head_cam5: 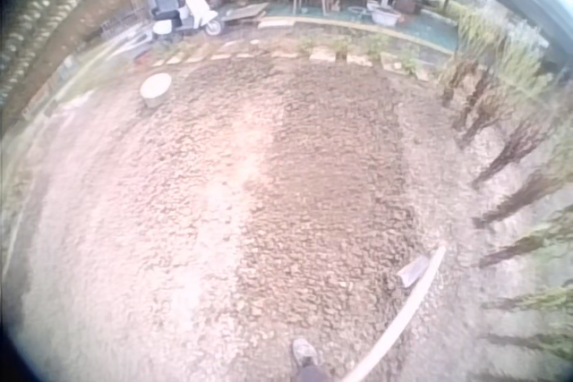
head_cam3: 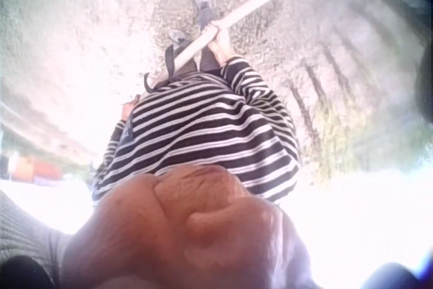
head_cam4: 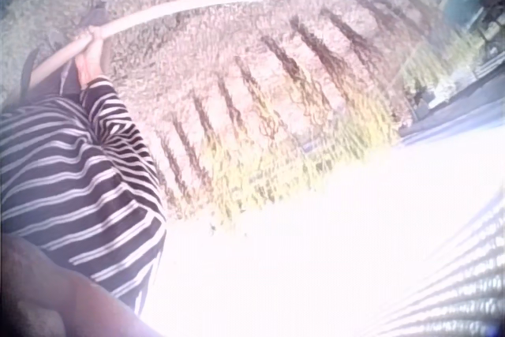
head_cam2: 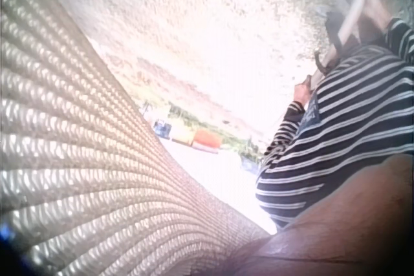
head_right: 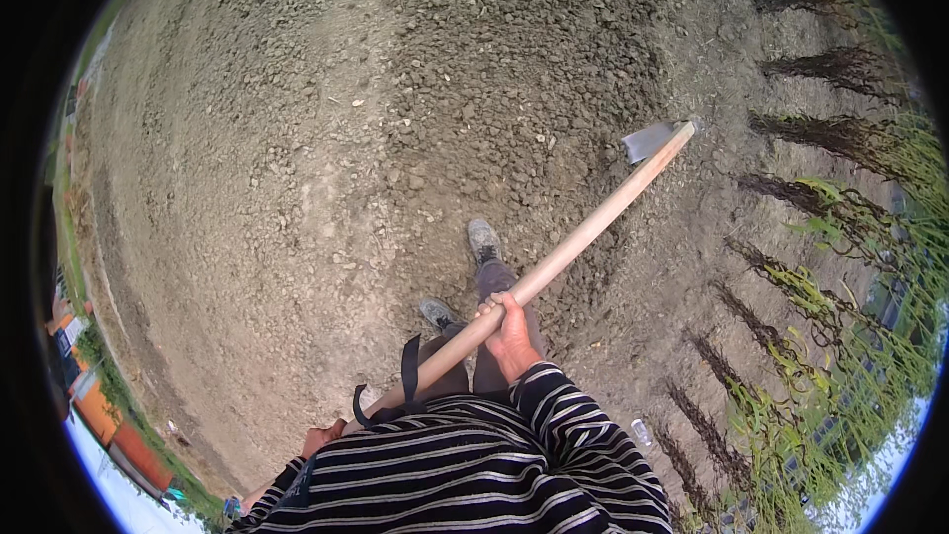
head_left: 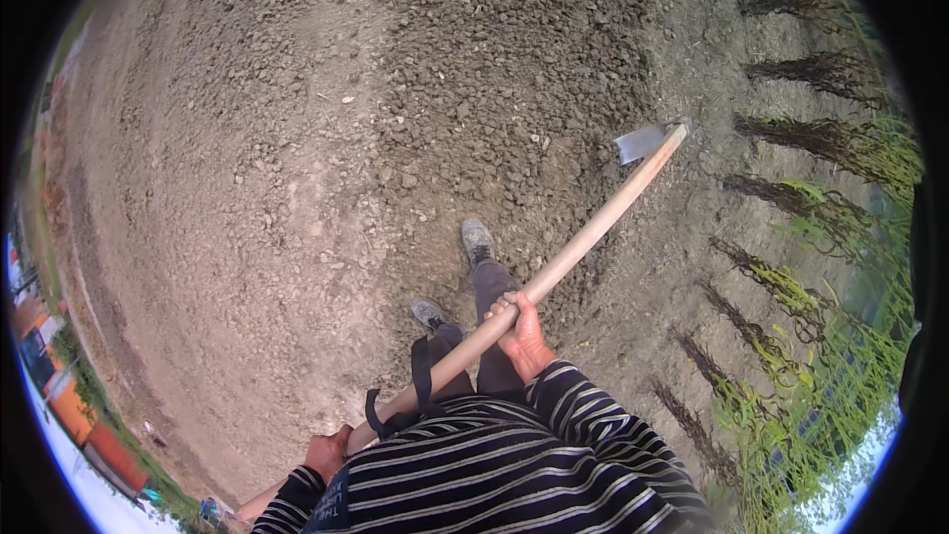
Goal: The person uses a hoe to repeatedly strike and break up compacted soil in an outdoor area. The person moves the tool back and forth across the ground, loosening clumps and leveling the surface.
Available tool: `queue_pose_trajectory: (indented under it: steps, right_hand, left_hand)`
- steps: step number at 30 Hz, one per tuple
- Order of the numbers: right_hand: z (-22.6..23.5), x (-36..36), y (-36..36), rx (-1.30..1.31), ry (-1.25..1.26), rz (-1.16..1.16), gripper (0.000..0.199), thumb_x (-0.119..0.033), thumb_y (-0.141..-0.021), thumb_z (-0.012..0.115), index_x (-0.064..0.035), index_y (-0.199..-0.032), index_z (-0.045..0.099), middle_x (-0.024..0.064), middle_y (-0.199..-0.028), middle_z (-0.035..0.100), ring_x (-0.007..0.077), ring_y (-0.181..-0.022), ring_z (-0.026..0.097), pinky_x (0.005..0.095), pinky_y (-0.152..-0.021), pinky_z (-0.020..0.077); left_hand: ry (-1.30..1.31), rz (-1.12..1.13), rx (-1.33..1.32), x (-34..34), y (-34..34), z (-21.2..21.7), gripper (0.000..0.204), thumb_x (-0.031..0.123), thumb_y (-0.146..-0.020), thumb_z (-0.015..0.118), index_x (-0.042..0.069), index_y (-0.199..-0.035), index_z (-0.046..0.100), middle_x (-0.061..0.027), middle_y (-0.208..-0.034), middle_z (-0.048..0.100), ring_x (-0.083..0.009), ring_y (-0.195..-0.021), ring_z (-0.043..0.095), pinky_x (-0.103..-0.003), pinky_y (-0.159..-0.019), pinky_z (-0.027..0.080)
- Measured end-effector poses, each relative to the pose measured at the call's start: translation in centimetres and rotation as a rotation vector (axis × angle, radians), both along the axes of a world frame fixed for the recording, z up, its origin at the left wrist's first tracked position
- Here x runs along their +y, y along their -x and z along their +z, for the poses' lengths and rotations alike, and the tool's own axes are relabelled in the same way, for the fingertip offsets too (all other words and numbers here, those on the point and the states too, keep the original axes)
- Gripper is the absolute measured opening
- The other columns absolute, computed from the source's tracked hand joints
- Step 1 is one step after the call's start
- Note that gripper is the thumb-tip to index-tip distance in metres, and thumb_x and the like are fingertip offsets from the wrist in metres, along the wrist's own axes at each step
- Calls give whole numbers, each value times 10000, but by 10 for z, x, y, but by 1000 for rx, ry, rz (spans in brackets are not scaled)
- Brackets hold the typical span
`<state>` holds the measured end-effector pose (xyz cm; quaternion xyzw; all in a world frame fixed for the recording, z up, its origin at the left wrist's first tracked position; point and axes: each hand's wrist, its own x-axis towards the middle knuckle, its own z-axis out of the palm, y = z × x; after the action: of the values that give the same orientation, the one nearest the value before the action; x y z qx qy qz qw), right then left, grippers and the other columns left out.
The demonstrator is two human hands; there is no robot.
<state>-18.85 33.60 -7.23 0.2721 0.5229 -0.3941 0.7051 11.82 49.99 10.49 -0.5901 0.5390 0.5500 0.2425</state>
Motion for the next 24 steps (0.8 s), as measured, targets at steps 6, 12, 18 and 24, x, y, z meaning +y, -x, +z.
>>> queue_pose_trajectory:
  steps: [6, 12, 18, 24]
  right_hand:
    - [7, 5, 13, 352, 18, 123, 135, -112, -723, 554, -79, -731, 423, 19, -602, 422, 150, -527, 433, 307, -523, 411]
    - [3, 54, -3, 806, 214, 291, 450, -88, -723, 616, -48, -1029, 289, 85, -792, 477, 159, -589, 504, 293, -534, 458]
    - [-64, 157, -77, 1029, 20, 882, 567, -171, -654, 669, 20, -1032, 292, 147, -829, 489, 269, -722, 529, 375, -647, 457]
    - [-85, 164, -69, 247, -340, 198, 182, -155, -721, 580, -63, -821, 459, 73, -657, 427, 225, -563, 435, 358, -518, 424]
  left_hand:
    - [140, 32, 81, 47, 5, -64, 368, 352, -657, 604, 128, -908, 457, -117, -629, 570, -316, -582, 566, -411, -530, 444]
    - [33, 72, 19, 101, -3, -98, 327, 346, -666, 587, 137, -889, 469, -122, -684, 583, -337, -640, 570, -428, -563, 449]
    - [-292, 520, 111, 184, -52, -45, 384, 349, -628, 608, 101, -920, 570, -183, -808, 595, -342, -809, 561, -406, -693, 451]
    - [95, 3, -325, 200, -45, -24, 354, 373, -639, 624, 101, -793, 458, -120, -604, 579, -282, -561, 585, -386, -507, 452]
